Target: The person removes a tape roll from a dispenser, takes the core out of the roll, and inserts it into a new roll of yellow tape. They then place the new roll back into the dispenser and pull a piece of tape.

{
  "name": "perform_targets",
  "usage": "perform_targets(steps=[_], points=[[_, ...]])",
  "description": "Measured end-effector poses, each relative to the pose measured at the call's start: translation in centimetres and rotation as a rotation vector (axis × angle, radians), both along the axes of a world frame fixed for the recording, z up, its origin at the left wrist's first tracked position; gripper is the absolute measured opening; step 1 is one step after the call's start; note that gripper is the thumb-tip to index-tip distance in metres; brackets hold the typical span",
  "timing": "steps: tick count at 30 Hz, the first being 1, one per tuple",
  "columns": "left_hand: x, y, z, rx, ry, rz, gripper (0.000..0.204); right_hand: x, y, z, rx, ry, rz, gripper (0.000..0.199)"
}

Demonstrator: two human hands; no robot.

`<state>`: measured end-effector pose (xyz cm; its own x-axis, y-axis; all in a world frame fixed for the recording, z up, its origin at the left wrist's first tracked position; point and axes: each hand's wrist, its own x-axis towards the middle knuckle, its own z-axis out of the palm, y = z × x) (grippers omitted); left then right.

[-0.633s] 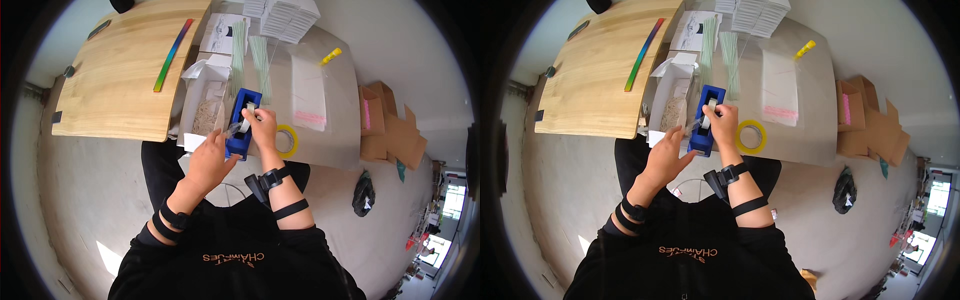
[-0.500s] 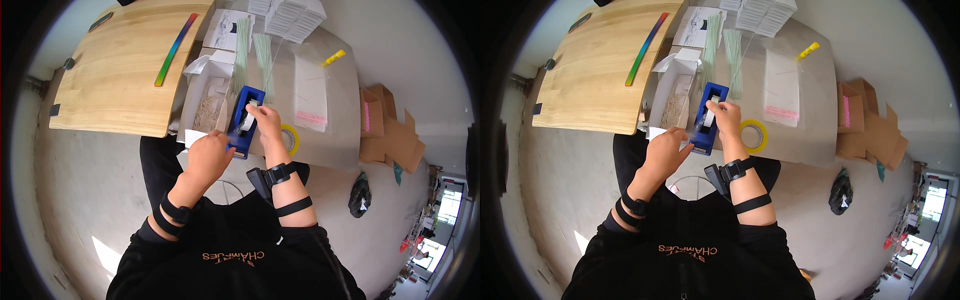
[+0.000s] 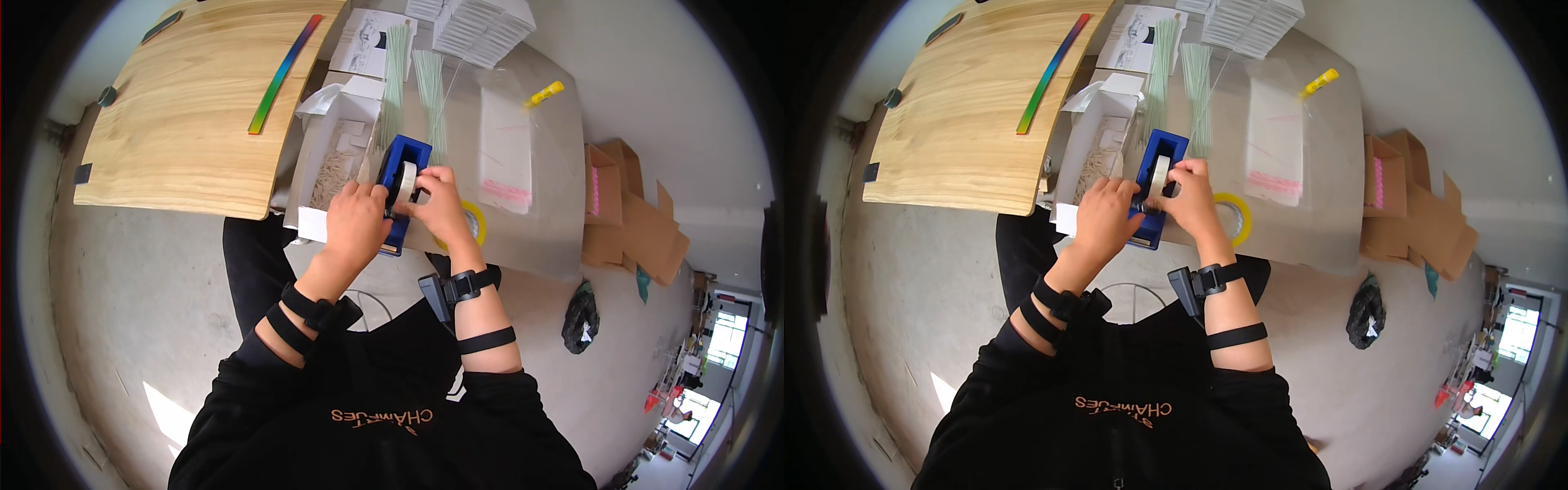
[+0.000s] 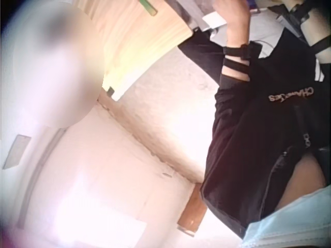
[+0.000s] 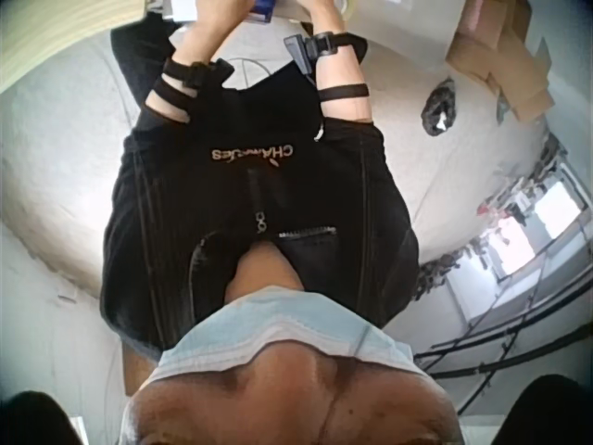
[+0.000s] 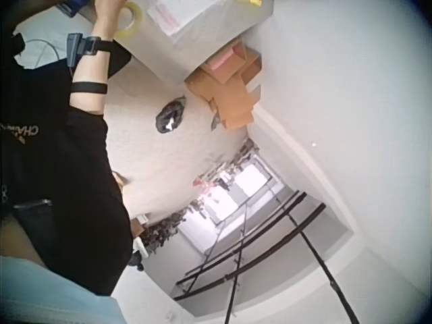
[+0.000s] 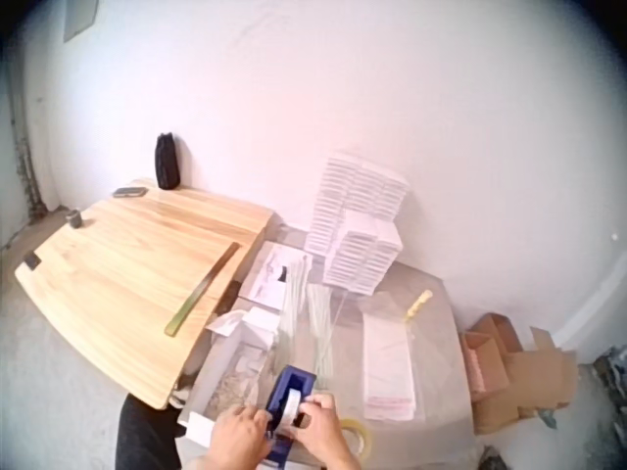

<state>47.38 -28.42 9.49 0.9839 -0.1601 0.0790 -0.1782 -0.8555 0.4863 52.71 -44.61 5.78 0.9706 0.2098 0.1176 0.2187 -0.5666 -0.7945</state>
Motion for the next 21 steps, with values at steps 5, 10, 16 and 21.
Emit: perform_targets(steps=[5, 10, 16, 21], points=[[0.1, -0.4, -0.2, 0.042, -0.022, 0.012, 0.07, -0.8, 0.2, 1.8, -0.167, -0.045, 0.005, 0.069], [0.4, -0.4, -0.2, 0.034, -0.006, -0.028, 0.097, -0.1, 0.5, 2.0, -0.345, -0.26, 0.119, 0.083], [0.4, -0.9, -0.4, 0.1, 0.09, 0.013, 0.097, 0.7, 0.1, 1.9, -0.271, -0.082, 0.197, 0.082], [1.4, -0.6, 0.1, 0.119, 0.174, -0.017, 0.082, 0.7, 0.1, 1.5, -0.258, -0.11, 0.185, 0.077]])
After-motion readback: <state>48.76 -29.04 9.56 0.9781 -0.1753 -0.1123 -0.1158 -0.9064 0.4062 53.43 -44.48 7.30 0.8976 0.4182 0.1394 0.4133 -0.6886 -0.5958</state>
